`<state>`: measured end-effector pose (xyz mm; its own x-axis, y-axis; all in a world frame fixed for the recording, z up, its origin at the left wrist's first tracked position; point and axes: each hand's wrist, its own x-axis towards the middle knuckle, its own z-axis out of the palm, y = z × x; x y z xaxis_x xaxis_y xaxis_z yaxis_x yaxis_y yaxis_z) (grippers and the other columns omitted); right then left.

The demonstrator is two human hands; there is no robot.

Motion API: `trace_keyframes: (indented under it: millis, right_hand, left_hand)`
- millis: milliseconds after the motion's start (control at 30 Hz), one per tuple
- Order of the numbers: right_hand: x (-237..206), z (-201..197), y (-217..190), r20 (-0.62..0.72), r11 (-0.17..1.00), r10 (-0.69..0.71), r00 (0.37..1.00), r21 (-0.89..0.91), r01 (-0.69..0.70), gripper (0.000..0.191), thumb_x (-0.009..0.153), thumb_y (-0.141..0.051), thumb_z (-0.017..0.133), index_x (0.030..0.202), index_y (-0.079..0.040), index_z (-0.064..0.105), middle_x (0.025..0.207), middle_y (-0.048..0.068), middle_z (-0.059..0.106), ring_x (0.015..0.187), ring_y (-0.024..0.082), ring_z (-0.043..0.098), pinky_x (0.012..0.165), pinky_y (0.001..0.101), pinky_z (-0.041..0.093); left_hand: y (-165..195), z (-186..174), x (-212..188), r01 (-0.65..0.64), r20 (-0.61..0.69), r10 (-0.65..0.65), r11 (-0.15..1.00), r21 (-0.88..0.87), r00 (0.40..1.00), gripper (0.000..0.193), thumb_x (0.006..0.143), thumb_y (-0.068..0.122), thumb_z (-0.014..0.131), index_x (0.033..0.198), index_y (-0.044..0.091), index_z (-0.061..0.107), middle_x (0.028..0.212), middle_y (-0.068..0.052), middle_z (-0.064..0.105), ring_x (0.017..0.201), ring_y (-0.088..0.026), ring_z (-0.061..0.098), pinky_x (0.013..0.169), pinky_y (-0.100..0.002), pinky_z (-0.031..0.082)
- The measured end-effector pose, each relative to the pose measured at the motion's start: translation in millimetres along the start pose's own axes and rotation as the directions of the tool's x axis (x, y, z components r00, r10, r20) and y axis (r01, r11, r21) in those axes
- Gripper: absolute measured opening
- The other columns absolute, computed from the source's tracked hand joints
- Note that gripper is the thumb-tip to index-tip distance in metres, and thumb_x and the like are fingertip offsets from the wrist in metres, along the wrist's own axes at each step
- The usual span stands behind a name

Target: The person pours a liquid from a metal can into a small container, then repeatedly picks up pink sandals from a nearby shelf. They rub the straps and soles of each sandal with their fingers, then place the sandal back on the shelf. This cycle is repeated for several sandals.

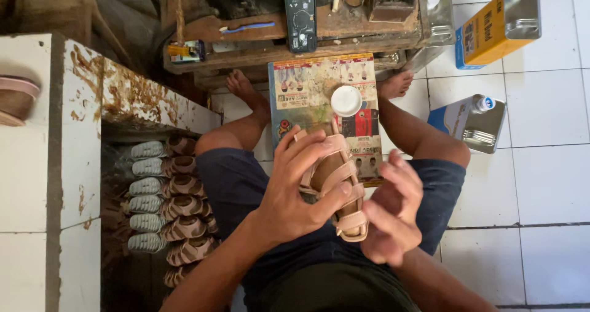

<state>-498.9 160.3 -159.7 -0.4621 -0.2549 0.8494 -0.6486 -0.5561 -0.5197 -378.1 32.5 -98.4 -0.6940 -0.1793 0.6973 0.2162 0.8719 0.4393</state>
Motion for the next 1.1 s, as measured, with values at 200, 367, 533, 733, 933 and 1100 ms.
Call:
trace_keyframes:
  millis: [200, 367, 533, 733, 933, 1100]
  right_hand:
    - [12.8, -9.0, -3.9, 0.009, 0.981, 0.063, 0.998, -0.182, -0.061, 0.072, 0.108, -0.057, 0.028, 0.106, -0.001, 0.073, 0.121, 0.032, 0.063, 0.131, 0.045, 0.056, 0.121, 0.0637, 0.039]
    - [15.5, -2.6, -7.0, 0.024, 0.995, 0.014, 1.0, 0.1, -0.017, 0.073, 0.109, -0.062, 0.025, 0.123, -0.004, 0.067, 0.137, 0.034, 0.056, 0.14, 0.043, 0.049, 0.123, 0.0589, 0.034]
    - [30.0, -4.7, -7.2, 0.208, 0.923, 0.375, 0.903, 0.006, -0.385, 0.064, 0.117, -0.057, 0.031, 0.125, -0.002, 0.063, 0.15, 0.037, 0.047, 0.145, 0.048, 0.044, 0.12, 0.057, 0.036]
    - [26.9, -15.6, -6.7, 0.161, 0.913, 0.334, 0.929, -0.3, -0.277, 0.059, 0.111, -0.052, 0.039, 0.105, -0.002, 0.069, 0.124, 0.037, 0.059, 0.131, 0.054, 0.054, 0.114, 0.0649, 0.045]
    - [15.3, -22.0, 19.9, 0.107, 0.904, -0.207, 0.973, -0.36, 0.232, 0.066, 0.11, -0.055, 0.029, 0.106, -0.008, 0.075, 0.117, 0.027, 0.062, 0.128, 0.039, 0.055, 0.123, 0.0637, 0.033]
    - [21.1, -20.8, 24.3, 0.016, 0.921, -0.247, 0.969, -0.306, 0.239, 0.072, 0.108, -0.058, 0.033, 0.091, -0.004, 0.076, 0.107, 0.023, 0.063, 0.117, 0.036, 0.058, 0.119, 0.0614, 0.039]
  left_hand:
    - [3.1, 0.8, 3.2, 0.027, 0.025, -0.027, 1.0, -0.002, 0.999, 0.042, 0.096, 0.015, 0.087, 0.126, 0.029, 0.062, 0.145, -0.013, 0.048, 0.141, -0.039, 0.051, 0.125, -0.069, 0.036]
    - [8.3, 1.1, 7.9, 0.094, 0.037, -0.095, 0.995, 0.018, 0.995, 0.046, 0.085, 0.013, 0.089, 0.121, 0.025, 0.062, 0.144, -0.014, 0.047, 0.141, -0.04, 0.052, 0.123, -0.065, 0.039]
    - [7.4, 1.2, 10.9, 0.127, 0.037, -0.123, 0.98, -0.152, 0.992, 0.06, 0.081, 0.008, 0.09, 0.132, 0.018, 0.058, 0.15, -0.016, 0.045, 0.142, -0.041, 0.05, 0.118, -0.057, 0.042]
    - [10.4, 0.3, 9.8, 0.246, 0.117, -0.226, 0.95, -0.195, 0.967, 0.069, 0.081, 0.013, 0.089, 0.14, 0.015, 0.054, 0.15, -0.017, 0.047, 0.139, -0.039, 0.053, 0.114, -0.052, 0.044]
    - [9.7, 1.0, 9.0, 0.311, 0.155, -0.286, 0.934, -0.175, 0.946, 0.072, 0.08, 0.016, 0.088, 0.143, 0.014, 0.054, 0.145, -0.017, 0.051, 0.135, -0.038, 0.055, 0.114, -0.052, 0.046]
    - [7.2, 2.8, 7.1, 0.317, 0.184, -0.283, 0.929, -0.191, 0.941, 0.078, 0.078, 0.018, 0.089, 0.146, 0.014, 0.051, 0.144, -0.018, 0.05, 0.133, -0.039, 0.055, 0.112, -0.053, 0.047]
